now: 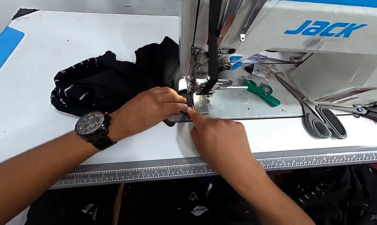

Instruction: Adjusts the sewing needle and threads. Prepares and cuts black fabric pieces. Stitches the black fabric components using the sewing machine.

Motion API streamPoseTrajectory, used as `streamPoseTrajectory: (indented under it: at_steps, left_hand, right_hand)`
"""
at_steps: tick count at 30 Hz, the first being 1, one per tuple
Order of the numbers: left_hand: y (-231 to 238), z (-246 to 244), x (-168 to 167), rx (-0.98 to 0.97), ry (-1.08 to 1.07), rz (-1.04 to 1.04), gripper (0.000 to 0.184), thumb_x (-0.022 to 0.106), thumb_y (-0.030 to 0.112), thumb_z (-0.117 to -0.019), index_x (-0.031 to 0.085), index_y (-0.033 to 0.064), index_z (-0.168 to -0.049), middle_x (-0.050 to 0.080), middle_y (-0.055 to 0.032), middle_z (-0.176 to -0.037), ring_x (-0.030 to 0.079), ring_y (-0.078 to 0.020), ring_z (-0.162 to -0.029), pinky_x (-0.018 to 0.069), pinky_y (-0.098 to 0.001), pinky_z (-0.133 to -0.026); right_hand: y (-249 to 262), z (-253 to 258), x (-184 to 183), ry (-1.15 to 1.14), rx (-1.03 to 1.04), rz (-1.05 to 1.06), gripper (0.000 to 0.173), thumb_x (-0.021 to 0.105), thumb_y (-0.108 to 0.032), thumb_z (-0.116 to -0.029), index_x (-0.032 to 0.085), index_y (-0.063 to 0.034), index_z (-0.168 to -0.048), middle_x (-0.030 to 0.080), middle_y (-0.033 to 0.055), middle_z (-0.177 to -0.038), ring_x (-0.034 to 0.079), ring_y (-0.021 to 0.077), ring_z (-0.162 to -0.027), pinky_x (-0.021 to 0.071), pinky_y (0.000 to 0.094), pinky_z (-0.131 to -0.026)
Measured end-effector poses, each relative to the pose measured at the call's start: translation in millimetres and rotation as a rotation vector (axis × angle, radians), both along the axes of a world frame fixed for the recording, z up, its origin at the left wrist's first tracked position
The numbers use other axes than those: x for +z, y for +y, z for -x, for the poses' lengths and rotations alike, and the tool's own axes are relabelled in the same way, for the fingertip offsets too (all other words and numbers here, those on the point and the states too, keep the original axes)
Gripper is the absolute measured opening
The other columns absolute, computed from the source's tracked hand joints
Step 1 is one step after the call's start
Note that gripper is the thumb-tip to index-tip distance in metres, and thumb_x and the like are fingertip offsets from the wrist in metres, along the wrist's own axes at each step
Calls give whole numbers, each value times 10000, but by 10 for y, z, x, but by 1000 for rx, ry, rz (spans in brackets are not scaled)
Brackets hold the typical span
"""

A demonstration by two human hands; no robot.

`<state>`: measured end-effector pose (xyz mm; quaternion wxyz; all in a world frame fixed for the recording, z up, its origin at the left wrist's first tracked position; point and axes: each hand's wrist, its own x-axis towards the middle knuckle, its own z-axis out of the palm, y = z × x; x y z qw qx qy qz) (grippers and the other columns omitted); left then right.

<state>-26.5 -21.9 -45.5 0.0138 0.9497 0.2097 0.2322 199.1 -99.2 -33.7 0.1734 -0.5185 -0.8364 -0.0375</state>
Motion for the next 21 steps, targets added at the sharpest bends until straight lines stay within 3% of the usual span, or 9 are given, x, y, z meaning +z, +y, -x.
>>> streamPoseTrajectory:
  at_steps: [3, 6, 8, 10, 13, 16, 18, 20, 21]
  left_hand:
    - [143, -4, 19, 15, -10, -20, 273, 510, 113, -1044, 771, 82, -1118, 738, -66, -1142, 668, -212, -1086, 501, -321, -975]
    - [300, 6, -7, 3, -52, -49, 246, 526, 113, -1042, 766, 65, -1067, 740, -83, -1111, 672, -230, -1080, 512, -342, -962]
    - [389, 14, -33, 4, -77, -47, 241, 529, 104, -1038, 765, 65, -1066, 742, -85, -1098, 675, -234, -1076, 519, -357, -961]
    - [435, 3, -46, 29, -89, -41, 239, 530, 96, -1030, 766, 62, -1044, 736, -89, -1048, 673, -246, -1039, 523, -370, -931]
    - [452, -19, -53, 75, -73, -40, 240, 521, 72, -1023, 760, 61, -1016, 735, -97, -1069, 677, -268, -1076, 530, -397, -946]
    - [436, -23, -79, 89, -61, -20, 257, 509, 79, -1030, 766, 69, -1032, 738, -83, -1154, 671, -265, -1125, 526, -411, -956]
    - [446, -33, -72, 98, -57, -9, 269, 502, 91, -1037, 770, 72, -1053, 739, -82, -1166, 674, -267, -1125, 528, -417, -950]
    - [468, -34, -77, 108, -46, 15, 274, 494, 115, -1048, 765, 80, -1069, 740, -70, -1179, 673, -262, -1120, 527, -424, -938]
    - [480, -35, -83, 111, -40, 22, 273, 493, 125, -1052, 763, 88, -1073, 741, -64, -1170, 673, -259, -1117, 530, -427, -935]
  right_hand:
    - [-68, -532, 147, 174, -37, 35, 316, 540, -137, -954, 745, -140, -1195, 664, 25, -726, 610, 203, -545, 455, 418, -429]
    - [-97, -1374, 262, 197, -280, 9, 326, 476, -148, -1035, 685, -29, -1256, 694, 212, -986, 669, 359, -769, 533, 556, -623]
    - [-74, -1910, 177, 148, -443, -21, 359, 442, -173, -1064, 664, 15, -1276, 632, 300, -1191, 640, 470, -1017, 510, 647, -815]
    - [-71, -2304, 57, 76, -450, -4, 358, 453, -166, -1051, 677, 29, -1251, 619, 317, -1249, 599, 526, -1143, 455, 723, -912]
    - [-124, -2514, -10, -8, -390, 45, 314, 496, -124, -1011, 702, 4, -1210, 671, 267, -1137, 663, 473, -974, 497, 687, -787]
    - [-226, -2548, 105, -17, -363, 175, 305, 609, 13, -915, 683, 5, -1212, 656, 275, -1088, 658, 452, -860, 515, 663, -712]
    - [-351, -2455, 288, -62, -399, 351, 475, 679, 28, -845, 617, 7, -1315, 655, 295, -1040, 657, 486, -846, 514, 696, -707]
    - [-477, -2240, 477, -125, -557, 608, 725, 757, -72, -834, 465, -30, -1497, 667, 331, -1033, 652, 552, -890, 484, 761, -751]
    - [-534, -2137, 509, -161, -636, 688, 794, 776, -114, -826, 419, -47, -1532, 667, 353, -1013, 641, 591, -900, 459, 798, -749]
